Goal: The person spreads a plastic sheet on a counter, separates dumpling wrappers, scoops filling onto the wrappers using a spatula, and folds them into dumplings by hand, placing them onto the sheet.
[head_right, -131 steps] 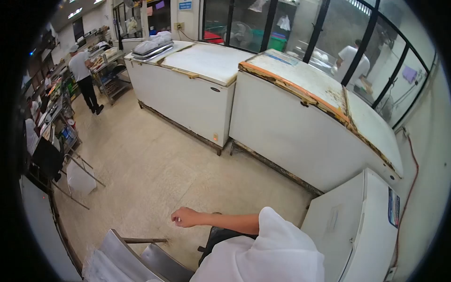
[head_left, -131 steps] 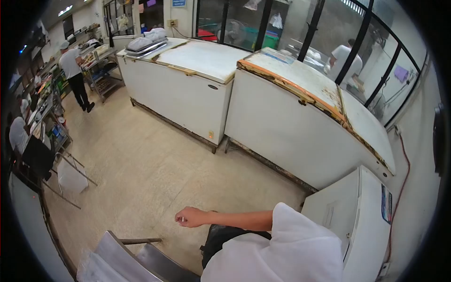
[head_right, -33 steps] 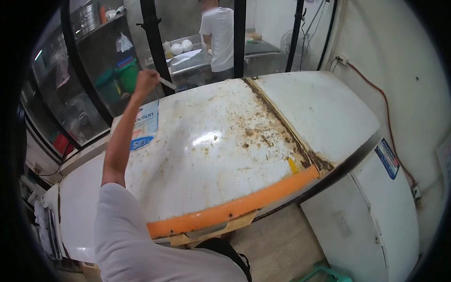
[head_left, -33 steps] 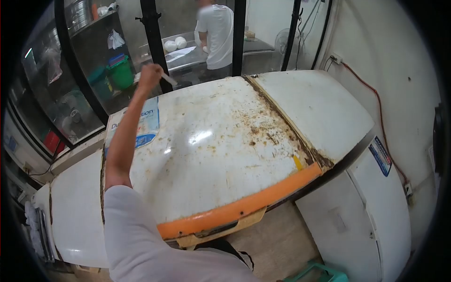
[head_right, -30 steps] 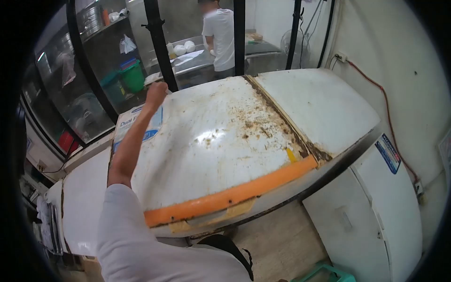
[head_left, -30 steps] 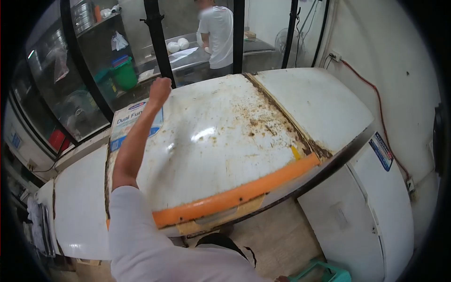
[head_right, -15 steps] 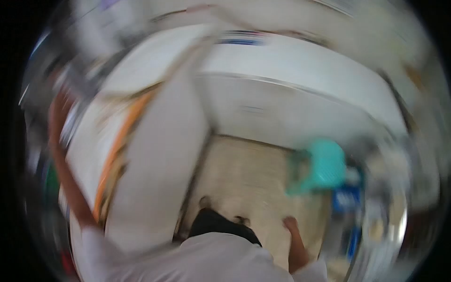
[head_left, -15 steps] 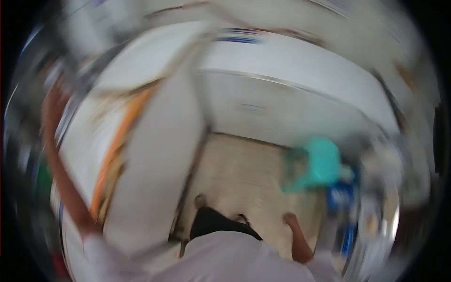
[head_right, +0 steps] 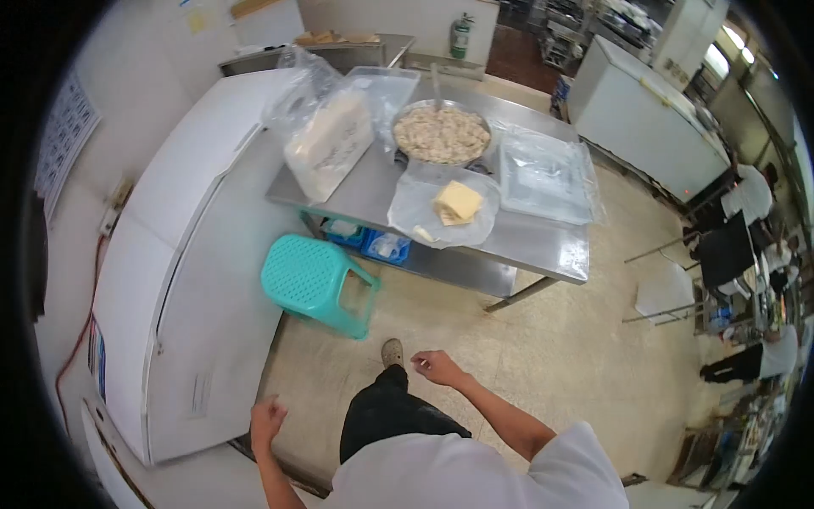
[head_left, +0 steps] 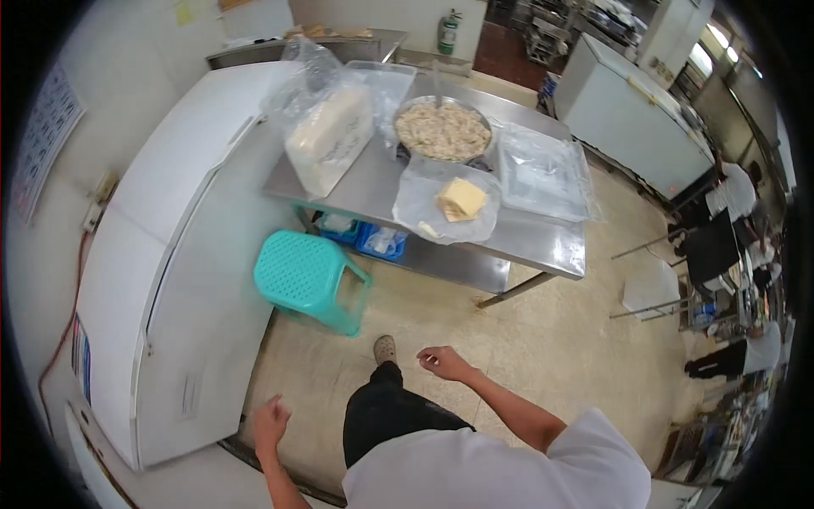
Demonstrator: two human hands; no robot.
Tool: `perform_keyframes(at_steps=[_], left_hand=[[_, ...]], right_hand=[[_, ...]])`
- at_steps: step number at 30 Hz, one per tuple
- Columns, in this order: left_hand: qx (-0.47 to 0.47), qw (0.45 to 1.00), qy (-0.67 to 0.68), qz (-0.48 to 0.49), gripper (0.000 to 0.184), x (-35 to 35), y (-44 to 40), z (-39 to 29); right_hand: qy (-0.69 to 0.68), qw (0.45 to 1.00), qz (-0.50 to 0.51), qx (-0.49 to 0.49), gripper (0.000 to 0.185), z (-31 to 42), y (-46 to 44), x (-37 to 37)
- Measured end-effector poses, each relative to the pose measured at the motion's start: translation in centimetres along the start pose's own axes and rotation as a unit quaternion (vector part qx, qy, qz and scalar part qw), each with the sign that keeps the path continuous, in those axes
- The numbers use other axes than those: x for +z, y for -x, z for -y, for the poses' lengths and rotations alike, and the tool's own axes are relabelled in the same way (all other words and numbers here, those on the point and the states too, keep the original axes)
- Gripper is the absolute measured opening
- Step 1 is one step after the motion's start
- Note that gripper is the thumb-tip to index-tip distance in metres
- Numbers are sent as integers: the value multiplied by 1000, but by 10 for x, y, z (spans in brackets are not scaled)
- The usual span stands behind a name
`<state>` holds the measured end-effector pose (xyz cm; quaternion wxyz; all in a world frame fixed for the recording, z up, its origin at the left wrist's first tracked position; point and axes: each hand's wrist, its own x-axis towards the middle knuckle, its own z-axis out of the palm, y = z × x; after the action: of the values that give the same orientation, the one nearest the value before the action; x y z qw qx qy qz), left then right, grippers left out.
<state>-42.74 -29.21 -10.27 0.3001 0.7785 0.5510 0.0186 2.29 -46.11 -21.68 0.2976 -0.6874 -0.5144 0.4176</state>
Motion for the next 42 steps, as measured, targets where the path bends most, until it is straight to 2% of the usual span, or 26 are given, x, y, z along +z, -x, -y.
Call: perform_keyframes(at_steps=[2,4,6,7,9,10,13,15,16,18,19,21,25,27,30,32,33,34,35,36,38,40,42], left_hand=[[30,998,7,46,41,3,-94,-36],[108,985,-119,65,35,8,-189,-73],[197,979,-20,44,31,-5,-255,-163],[216,972,-53,71,32,-7,-287,-205],[328,943,-6,53,31,0,-330,-289],[390,920,20,38,31,3,-343,-330],[421,903,49,73,31,25,-368,-422],[431,891,107,90,31,42,-376,-467],[433,890,105,98,31,50,-377,-481],[396,908,119,61,30,59,-378,-499],[402,907,114,57,30,60,-385,-509],[292,940,161,79,31,63,-382,-506],[263,953,136,65,29,59,-397,-518],[366,920,117,75,24,63,-410,-527],[370,915,102,122,20,83,-420,-539],[372,917,36,137,31,98,-419,-541],[367,917,38,150,31,106,-419,-540],[361,924,40,117,37,116,-417,-538],[354,931,41,82,44,122,-414,-535],[351,931,44,89,44,125,-415,-533],[325,933,93,125,49,126,-420,-526],[332,927,104,143,45,124,-426,-523],[338,921,114,159,42,124,-432,-519]], right_hand=[[-6,995,-100,-2,19,11,-7,-38],[2,976,-215,8,14,32,-24,-86],[62,947,-315,4,12,44,-47,-140],[110,927,-359,-8,12,47,-63,-169],[63,887,-454,-51,12,75,-95,-224],[60,883,-461,-67,13,74,-117,-245],[24,890,-447,-90,15,65,-178,-282],[164,888,-421,-86,19,60,-204,-295],[173,894,-409,-64,18,54,-214,-298],[175,900,-397,-43,18,45,-224,-307],[161,919,-360,-24,16,43,-227,-315],[131,940,-316,11,16,34,-221,-306],[67,944,-321,-27,21,21,-225,-323],[48,955,-293,-26,18,13,-228,-327],[25,954,-292,-71,17,3,-231,-329],[12,956,-284,-71,10,2,-230,-335],[-42,956,-284,-62,9,1,-230,-337],[-94,953,-283,-49,9,1,-227,-339],[-89,956,-276,-43,10,4,-226,-343],[-89,957,-274,-36,10,9,-225,-348],[-160,956,-239,63,14,19,-223,-352],[-135,959,-224,113,12,27,-222,-351],[-106,956,-271,46,10,29,-224,-345]])
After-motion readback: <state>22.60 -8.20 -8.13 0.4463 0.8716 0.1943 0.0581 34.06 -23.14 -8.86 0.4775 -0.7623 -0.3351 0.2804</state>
